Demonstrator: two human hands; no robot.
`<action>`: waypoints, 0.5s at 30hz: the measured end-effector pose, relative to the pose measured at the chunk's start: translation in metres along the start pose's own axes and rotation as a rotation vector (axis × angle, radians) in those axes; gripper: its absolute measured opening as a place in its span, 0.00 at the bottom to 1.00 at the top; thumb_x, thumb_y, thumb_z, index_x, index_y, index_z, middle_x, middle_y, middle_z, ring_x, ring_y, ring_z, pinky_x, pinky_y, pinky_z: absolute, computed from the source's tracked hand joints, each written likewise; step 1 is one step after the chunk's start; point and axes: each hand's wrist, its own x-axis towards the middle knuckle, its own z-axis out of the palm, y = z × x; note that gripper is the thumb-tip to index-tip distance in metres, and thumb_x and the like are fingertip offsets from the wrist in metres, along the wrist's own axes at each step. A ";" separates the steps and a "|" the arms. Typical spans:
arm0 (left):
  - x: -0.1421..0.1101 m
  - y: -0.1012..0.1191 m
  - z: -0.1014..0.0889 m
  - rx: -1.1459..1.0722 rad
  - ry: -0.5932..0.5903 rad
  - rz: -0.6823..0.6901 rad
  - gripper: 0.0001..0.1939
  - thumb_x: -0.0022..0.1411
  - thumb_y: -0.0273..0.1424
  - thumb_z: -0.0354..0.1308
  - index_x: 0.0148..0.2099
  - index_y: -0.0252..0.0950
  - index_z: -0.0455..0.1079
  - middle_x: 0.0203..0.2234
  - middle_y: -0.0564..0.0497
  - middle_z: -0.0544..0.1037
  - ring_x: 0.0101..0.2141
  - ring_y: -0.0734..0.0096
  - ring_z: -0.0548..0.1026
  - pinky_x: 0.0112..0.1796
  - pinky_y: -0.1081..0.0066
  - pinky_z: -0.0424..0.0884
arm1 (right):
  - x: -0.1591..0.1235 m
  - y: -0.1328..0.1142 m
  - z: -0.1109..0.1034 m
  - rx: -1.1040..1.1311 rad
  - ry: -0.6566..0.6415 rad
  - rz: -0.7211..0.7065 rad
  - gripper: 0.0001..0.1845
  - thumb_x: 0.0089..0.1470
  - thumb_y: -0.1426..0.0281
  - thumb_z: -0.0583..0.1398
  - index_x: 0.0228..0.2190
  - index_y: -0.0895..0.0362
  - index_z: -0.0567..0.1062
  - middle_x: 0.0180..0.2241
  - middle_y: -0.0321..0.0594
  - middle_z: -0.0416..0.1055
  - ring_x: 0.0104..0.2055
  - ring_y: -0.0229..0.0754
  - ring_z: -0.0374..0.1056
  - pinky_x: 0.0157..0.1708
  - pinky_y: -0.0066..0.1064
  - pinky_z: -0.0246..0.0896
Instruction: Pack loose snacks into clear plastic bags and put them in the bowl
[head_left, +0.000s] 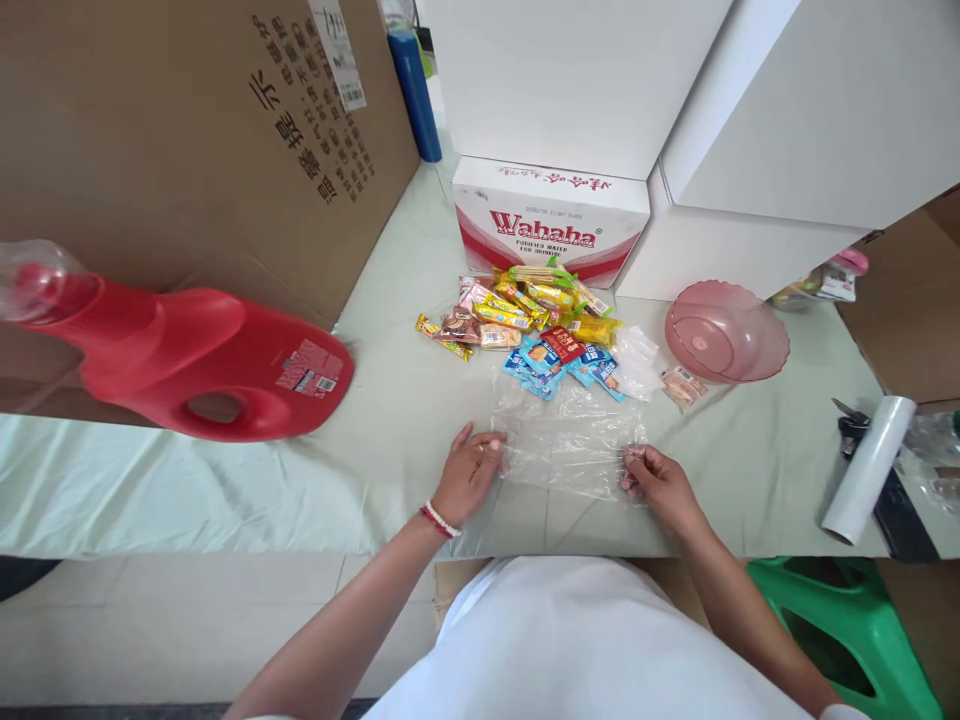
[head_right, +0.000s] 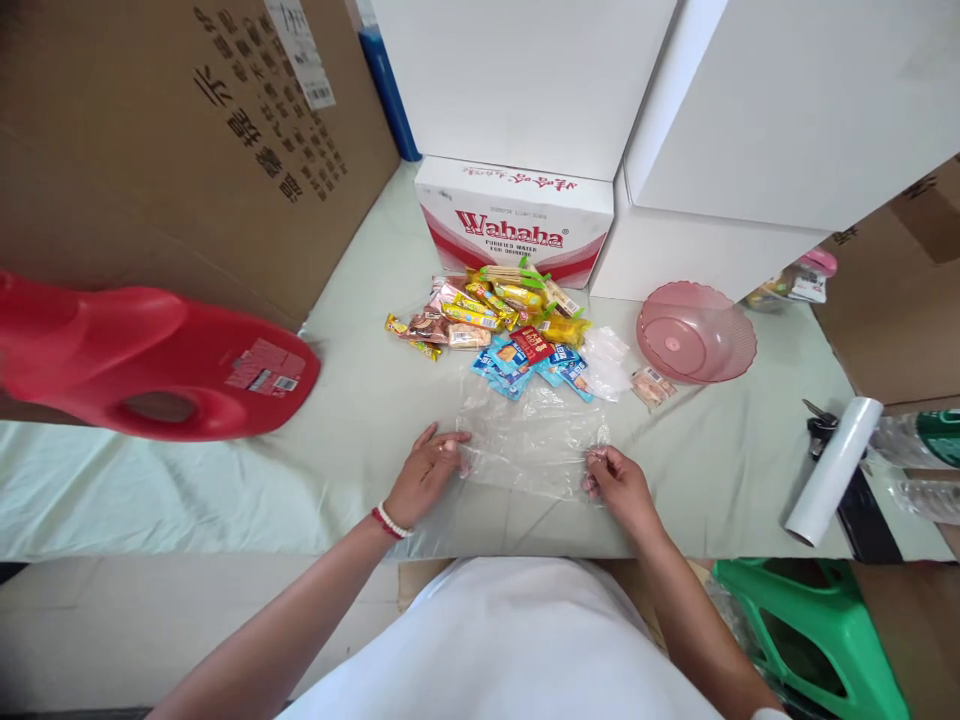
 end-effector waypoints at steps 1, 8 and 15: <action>0.002 0.002 0.005 0.014 0.029 -0.033 0.27 0.73 0.40 0.42 0.24 0.41 0.70 0.28 0.51 0.82 0.52 0.61 0.78 0.67 0.43 0.45 | 0.000 0.000 -0.002 -0.007 0.001 0.002 0.26 0.47 0.45 0.67 0.32 0.55 0.74 0.22 0.33 0.69 0.25 0.40 0.67 0.25 0.31 0.63; -0.003 0.008 0.006 0.002 -0.006 -0.012 0.13 0.67 0.40 0.54 0.47 0.41 0.74 0.31 0.54 0.83 0.54 0.62 0.77 0.68 0.41 0.32 | 0.008 0.004 -0.023 -0.011 0.064 0.007 0.25 0.47 0.46 0.67 0.34 0.55 0.74 0.22 0.32 0.69 0.23 0.39 0.64 0.24 0.31 0.60; -0.013 -0.003 -0.001 0.185 -0.076 0.166 0.21 0.69 0.37 0.52 0.22 0.41 0.70 0.19 0.54 0.73 0.57 0.61 0.74 0.68 0.43 0.36 | 0.015 0.017 -0.036 -0.070 0.079 -0.015 0.23 0.49 0.48 0.66 0.35 0.54 0.75 0.20 0.31 0.66 0.21 0.39 0.62 0.22 0.31 0.58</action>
